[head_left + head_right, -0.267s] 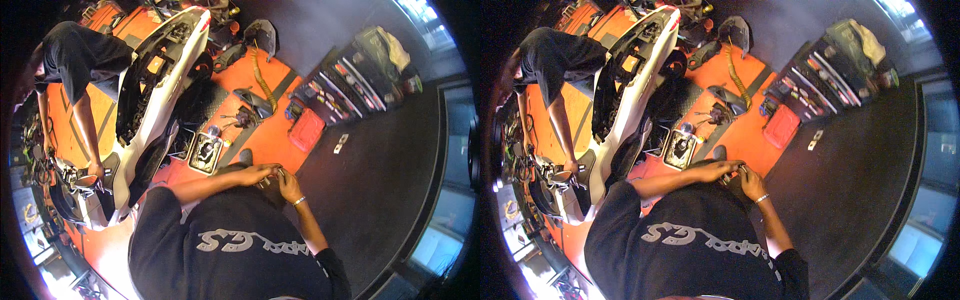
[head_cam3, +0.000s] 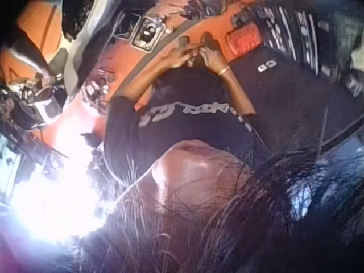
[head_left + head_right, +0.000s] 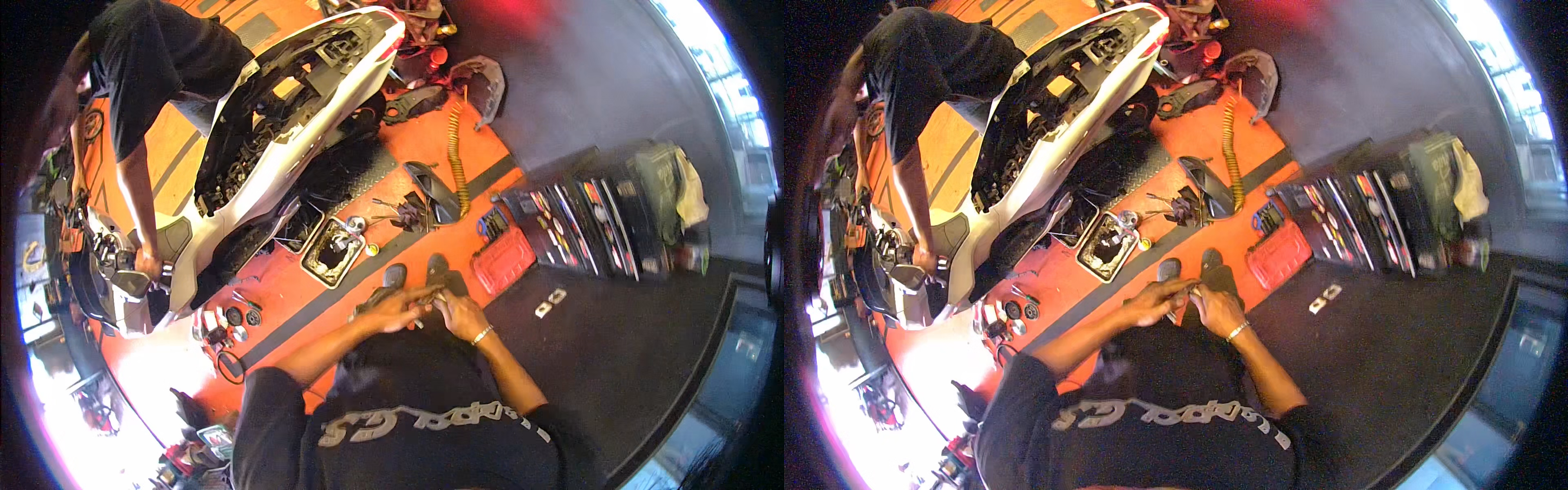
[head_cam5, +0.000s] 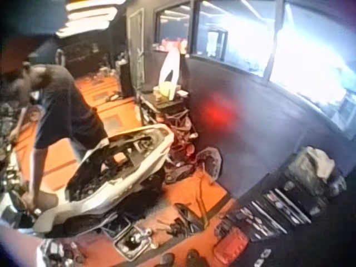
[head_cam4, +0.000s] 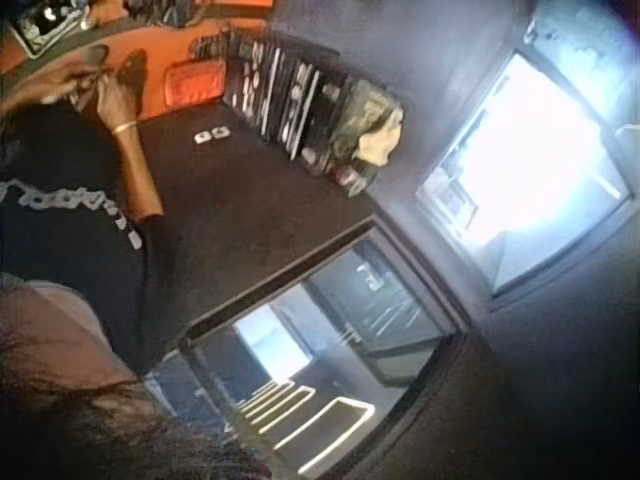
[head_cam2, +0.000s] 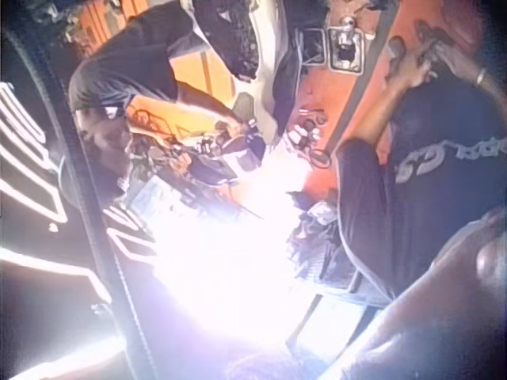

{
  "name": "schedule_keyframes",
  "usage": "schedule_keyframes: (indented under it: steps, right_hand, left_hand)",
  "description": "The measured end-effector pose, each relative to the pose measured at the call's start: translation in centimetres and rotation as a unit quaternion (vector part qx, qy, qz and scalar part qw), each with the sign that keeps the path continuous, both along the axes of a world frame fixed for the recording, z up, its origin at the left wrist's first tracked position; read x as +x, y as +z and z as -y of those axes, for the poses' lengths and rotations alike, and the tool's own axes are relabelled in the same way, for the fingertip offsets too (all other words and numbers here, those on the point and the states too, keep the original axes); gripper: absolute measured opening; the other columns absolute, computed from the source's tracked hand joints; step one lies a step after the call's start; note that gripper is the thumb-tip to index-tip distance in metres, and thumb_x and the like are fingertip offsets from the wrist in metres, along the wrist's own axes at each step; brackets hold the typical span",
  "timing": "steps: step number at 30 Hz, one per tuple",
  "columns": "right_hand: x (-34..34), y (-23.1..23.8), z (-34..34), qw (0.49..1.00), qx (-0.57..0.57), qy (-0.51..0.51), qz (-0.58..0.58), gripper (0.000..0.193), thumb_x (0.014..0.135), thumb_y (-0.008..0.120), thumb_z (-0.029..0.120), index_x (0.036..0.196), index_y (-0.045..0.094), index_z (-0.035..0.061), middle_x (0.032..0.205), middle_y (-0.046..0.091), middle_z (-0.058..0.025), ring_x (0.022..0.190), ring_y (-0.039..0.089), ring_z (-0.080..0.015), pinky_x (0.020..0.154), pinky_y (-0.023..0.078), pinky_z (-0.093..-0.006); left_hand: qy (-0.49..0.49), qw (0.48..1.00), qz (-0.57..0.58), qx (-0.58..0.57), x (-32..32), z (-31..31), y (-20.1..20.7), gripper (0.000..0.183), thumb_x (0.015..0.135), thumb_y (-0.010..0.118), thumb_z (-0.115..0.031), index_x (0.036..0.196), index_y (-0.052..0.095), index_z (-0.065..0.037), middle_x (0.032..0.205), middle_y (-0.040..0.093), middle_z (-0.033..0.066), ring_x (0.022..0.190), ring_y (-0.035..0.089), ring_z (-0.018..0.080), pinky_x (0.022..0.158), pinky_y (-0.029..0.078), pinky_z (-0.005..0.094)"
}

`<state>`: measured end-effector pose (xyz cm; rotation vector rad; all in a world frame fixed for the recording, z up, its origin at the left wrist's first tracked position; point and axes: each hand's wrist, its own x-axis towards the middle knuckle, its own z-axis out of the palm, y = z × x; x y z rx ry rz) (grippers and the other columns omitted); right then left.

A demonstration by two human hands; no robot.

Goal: The person cleans various motorcycle clutch components by hand and with a brush. They scrub the metal parts in a tray of fluid, rinse them with water from a bottle, and use a screwdriver to scrape off debris.

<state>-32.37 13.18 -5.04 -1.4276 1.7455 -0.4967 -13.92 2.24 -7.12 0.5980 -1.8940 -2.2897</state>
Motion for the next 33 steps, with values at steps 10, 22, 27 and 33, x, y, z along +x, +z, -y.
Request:
schedule_keyframes:
  steps: [10, 22, 27, 33]
  right_hand:
    - [-5.2, -21.8, 12.3, 0.924, 0.135, 0.235, 0.271, 0.037, 0.102, 0.043, 0.04, 0.113, 0.059, 0.0082, 0.082, 0.067, -0.014, 0.073, 0.066, -0.0275, 0.07, 0.051, -0.0401]
    - [3.9, -38.1, 31.5, 0.773, 0.308, 0.396, 0.389, 0.037, 0.102, 0.047, 0.038, 0.106, 0.061, 0.0047, 0.077, 0.059, -0.0037, 0.073, 0.057, -0.0144, 0.063, 0.043, -0.0286]
    - [9.6, -42.1, 31.7, 0.745, 0.14, 0.539, 0.368, 0.031, 0.101, 0.049, 0.033, 0.095, 0.059, 0.0043, 0.077, 0.058, -0.0046, 0.072, 0.055, -0.0144, 0.065, 0.044, -0.0313]
    - [8.3, -43.8, 29.7, 0.697, -0.353, 0.619, 0.08, 0.022, 0.092, 0.059, 0.023, 0.1, 0.057, 0.0032, 0.074, 0.061, -0.0122, 0.072, 0.059, -0.0304, 0.065, 0.043, -0.0428]
  left_hand:
    - [0.281, 0.939, 0.117, -0.162, -2.0, -0.1, -17.1, 0.073, 0.082, 0.056, -0.035, 0.144, 0.039, -0.001, 0.135, 0.044, 0.0261, 0.127, 0.044, 0.0391, 0.106, 0.036, 0.0457]
    - [0.48, 0.834, 0.197, -0.187, 4.2, 10.5, -33.1, 0.094, 0.068, 0.069, -0.037, 0.15, 0.035, -0.008, 0.134, 0.043, 0.0269, 0.126, 0.045, 0.0415, 0.106, 0.037, 0.0449]
    - [0.47, 0.751, 0.183, -0.427, 9.4, 7.0, -37.6, 0.098, 0.061, 0.074, -0.042, 0.147, 0.042, -0.01, 0.127, 0.046, 0.0259, 0.119, 0.048, 0.0441, 0.101, 0.04, 0.0501]
    - [0.575, 0.807, 0.041, -0.129, 5.1, 4.3, -39.6, 0.092, 0.079, 0.068, -0.042, 0.153, 0.027, -0.006, 0.122, 0.046, 0.022, 0.113, 0.048, 0.0353, 0.101, 0.037, 0.0449]
